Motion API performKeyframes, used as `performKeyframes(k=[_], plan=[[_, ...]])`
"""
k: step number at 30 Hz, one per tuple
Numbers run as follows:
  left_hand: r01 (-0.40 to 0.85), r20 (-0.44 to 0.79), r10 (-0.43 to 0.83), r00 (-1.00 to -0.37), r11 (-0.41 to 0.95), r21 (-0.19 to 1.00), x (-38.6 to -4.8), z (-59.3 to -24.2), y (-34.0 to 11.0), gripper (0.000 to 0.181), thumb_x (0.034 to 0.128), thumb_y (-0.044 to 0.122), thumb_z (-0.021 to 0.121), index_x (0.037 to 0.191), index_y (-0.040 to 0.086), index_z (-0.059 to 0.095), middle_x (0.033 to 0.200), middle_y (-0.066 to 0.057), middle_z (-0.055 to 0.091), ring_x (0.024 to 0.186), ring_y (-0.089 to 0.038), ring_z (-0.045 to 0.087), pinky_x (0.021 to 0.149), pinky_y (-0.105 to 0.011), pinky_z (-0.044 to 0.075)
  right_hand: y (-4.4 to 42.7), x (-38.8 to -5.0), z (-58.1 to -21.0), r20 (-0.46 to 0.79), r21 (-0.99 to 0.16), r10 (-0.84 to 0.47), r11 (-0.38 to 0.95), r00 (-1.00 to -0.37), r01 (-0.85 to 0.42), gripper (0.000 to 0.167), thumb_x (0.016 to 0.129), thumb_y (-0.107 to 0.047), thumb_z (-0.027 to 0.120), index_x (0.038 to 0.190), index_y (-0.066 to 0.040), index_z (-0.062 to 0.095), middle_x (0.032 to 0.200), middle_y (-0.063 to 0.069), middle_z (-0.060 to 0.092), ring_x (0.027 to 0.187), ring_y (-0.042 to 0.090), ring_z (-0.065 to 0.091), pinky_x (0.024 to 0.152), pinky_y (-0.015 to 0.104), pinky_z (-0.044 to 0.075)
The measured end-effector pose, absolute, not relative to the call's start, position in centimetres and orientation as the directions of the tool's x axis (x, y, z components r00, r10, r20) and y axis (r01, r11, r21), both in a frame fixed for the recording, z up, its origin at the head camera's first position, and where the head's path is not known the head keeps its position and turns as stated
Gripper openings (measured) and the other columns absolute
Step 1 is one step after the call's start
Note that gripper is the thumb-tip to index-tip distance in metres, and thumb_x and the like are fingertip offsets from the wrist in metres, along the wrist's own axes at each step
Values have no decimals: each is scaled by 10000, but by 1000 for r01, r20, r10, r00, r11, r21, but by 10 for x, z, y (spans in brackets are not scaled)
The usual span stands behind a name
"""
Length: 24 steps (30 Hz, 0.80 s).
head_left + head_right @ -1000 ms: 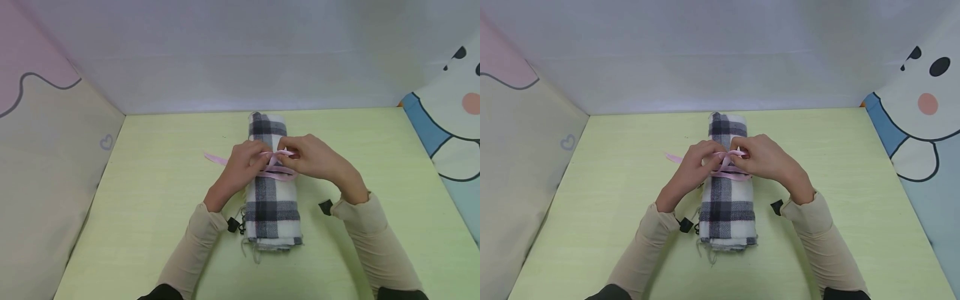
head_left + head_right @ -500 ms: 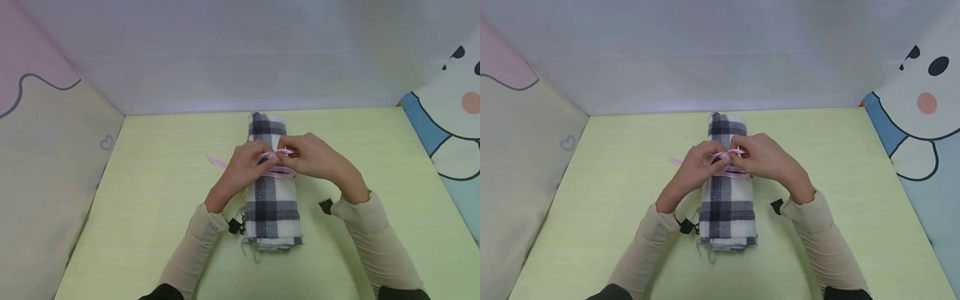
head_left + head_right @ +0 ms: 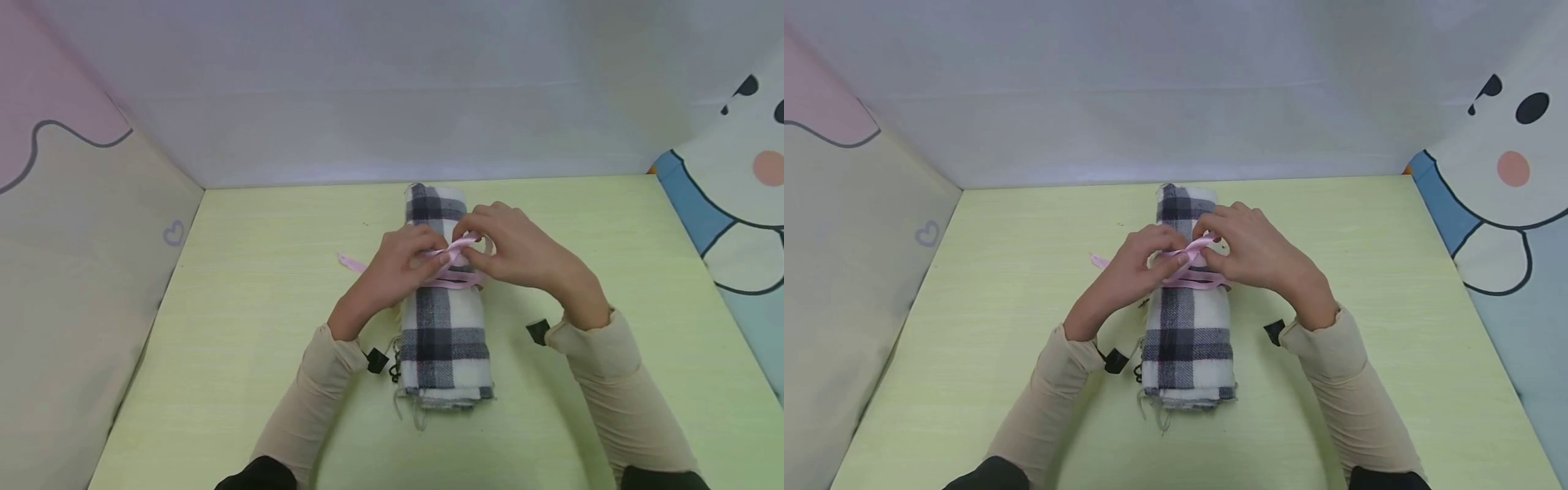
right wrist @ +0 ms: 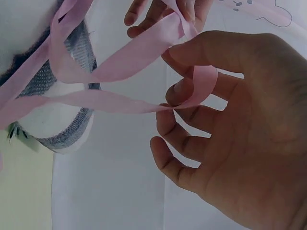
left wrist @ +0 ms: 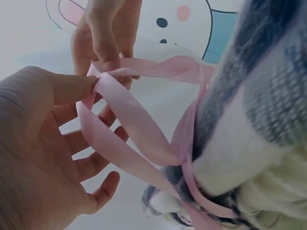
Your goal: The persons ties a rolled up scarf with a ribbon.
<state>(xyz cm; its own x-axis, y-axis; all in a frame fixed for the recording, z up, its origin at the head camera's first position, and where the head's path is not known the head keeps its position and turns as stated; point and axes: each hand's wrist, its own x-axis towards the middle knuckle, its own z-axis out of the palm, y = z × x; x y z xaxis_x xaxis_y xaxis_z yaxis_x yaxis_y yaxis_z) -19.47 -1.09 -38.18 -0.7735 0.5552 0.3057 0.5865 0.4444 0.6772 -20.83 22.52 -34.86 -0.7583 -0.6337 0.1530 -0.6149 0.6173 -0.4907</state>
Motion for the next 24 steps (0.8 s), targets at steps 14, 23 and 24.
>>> performKeyframes(k=[14,23,24], plan=[[541,245,651,-719,302,785,-197,-363,-23,84,1035,128,654,1069,81,715,1153,-47,649,1018,-181,555,881,-356,462,227,-216,-342,194,-482,-616,618,-763,-621,229,945,-15,666,1156,-100,691,1195,110,661,1131,348,572,914,566,425],[468,244,624,-743,223,855,-195,-360,-25,60,1014,67,664,1020,69,724,1173,-59,564,1050,-195,517,885,-355,431,230,-211,-337,59,-529,-621,645,-782,-552,288,968,-97,742,1242,-66,657,1212,89,641,1075,287,617,912,473,530],[466,247,620,-745,218,858,-194,-361,-25,62,1013,59,662,1024,62,724,1176,-66,558,1049,-200,515,888,-365,433,231,-209,-337,44,-537,-620,646,-783,-542,288,975,-82,729,1251,-64,649,1222,87,641,1079,288,620,916,472,533]])
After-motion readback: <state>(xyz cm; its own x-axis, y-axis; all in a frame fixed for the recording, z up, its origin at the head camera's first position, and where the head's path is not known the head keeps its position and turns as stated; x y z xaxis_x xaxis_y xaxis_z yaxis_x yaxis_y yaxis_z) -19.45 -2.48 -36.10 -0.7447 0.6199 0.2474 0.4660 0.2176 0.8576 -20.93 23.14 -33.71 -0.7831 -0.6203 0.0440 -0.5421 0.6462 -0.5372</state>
